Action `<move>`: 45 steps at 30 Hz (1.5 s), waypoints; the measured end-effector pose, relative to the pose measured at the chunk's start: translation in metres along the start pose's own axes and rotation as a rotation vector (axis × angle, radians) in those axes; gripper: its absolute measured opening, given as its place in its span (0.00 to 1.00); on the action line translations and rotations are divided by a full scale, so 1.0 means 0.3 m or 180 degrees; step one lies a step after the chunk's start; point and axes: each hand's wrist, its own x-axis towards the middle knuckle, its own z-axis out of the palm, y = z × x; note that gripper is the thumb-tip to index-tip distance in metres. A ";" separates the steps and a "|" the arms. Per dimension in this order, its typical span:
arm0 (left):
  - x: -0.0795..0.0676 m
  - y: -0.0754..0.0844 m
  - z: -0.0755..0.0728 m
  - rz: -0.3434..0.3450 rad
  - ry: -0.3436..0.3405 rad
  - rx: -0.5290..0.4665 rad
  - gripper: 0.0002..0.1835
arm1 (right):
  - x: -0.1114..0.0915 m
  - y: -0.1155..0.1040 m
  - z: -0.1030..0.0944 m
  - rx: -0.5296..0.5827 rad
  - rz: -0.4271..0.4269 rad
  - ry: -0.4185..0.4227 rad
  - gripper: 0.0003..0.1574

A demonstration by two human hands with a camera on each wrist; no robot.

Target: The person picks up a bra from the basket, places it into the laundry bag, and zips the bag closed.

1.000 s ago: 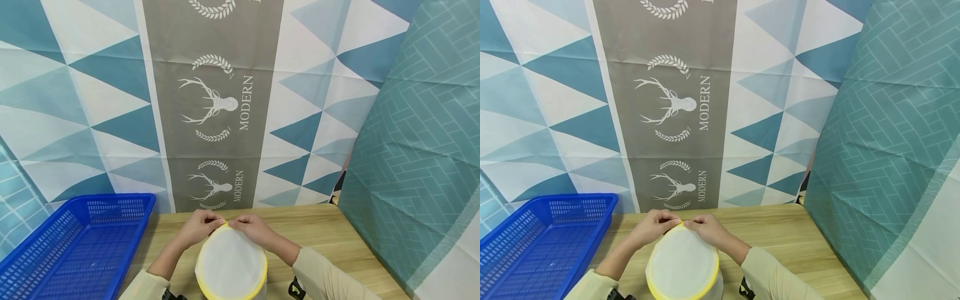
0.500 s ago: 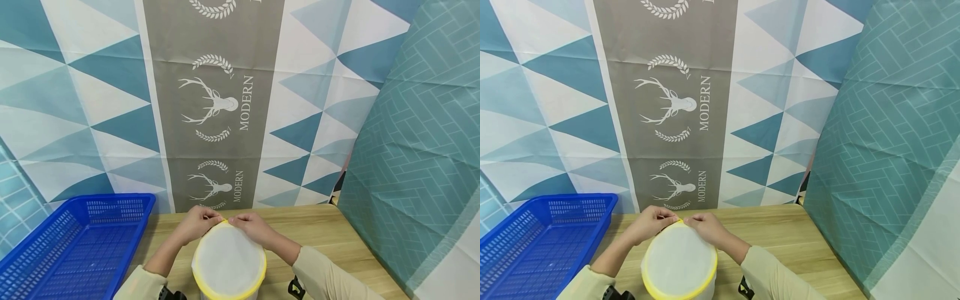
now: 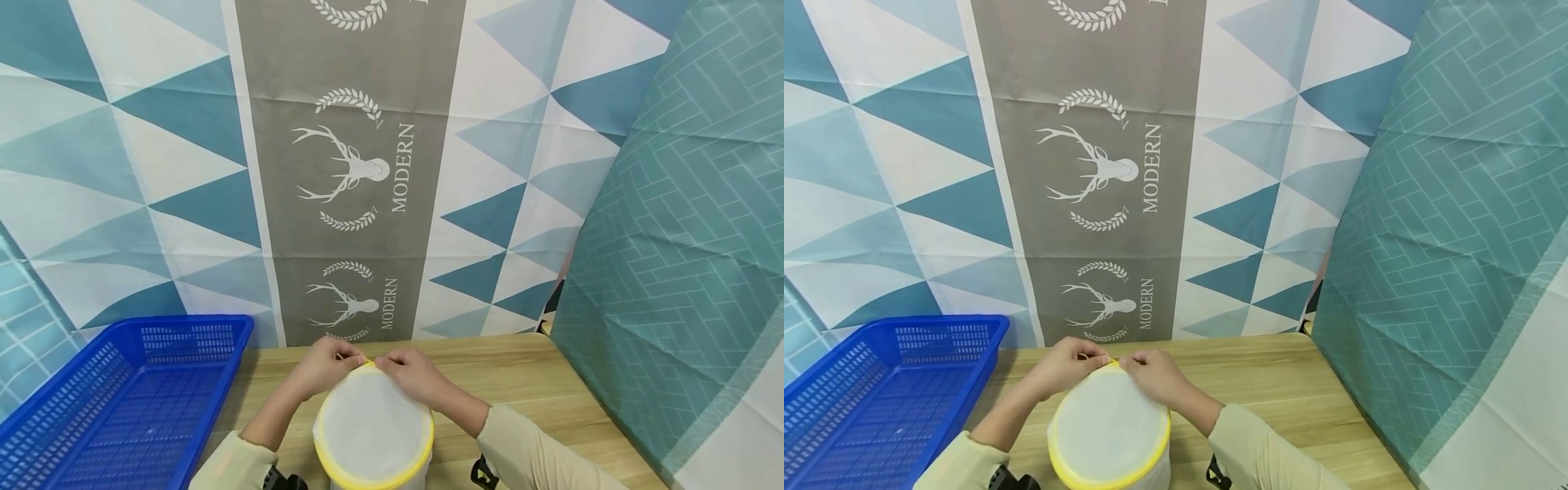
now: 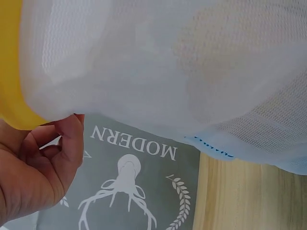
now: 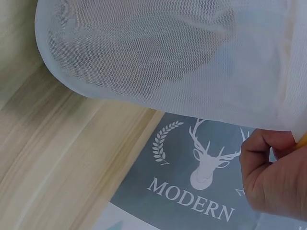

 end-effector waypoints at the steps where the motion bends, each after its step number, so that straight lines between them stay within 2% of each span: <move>1: -0.001 -0.003 -0.001 -0.0002 0.0003 -0.0017 0.08 | -0.001 0.002 0.000 0.0008 -0.0002 0.0003 0.21; 10: -0.016 -0.025 -0.007 0.0010 0.0006 -0.0153 0.10 | -0.002 0.022 0.000 -0.0016 0.0102 0.0001 0.22; 16: -0.022 -0.025 -0.006 -0.0127 0.0067 -0.0236 0.09 | -0.004 0.026 -0.001 0.0009 0.0163 0.0051 0.21; 20: -0.020 -0.023 0.002 -0.0143 0.0137 -0.0200 0.09 | -0.006 0.022 -0.002 0.0032 0.0158 0.0071 0.22; 28: -0.013 -0.015 0.020 -0.0144 0.0161 -0.0188 0.08 | 0.006 0.017 0.010 0.0197 0.0033 -0.0172 0.22; 31: -0.015 -0.013 0.020 -0.0104 0.0149 -0.0159 0.08 | 0.007 0.016 0.012 0.0247 0.0015 -0.0189 0.20; 45: -0.024 0.000 0.011 -0.0081 0.0149 -0.0177 0.08 | 0.012 0.036 0.014 0.0233 0.0075 -0.0065 0.19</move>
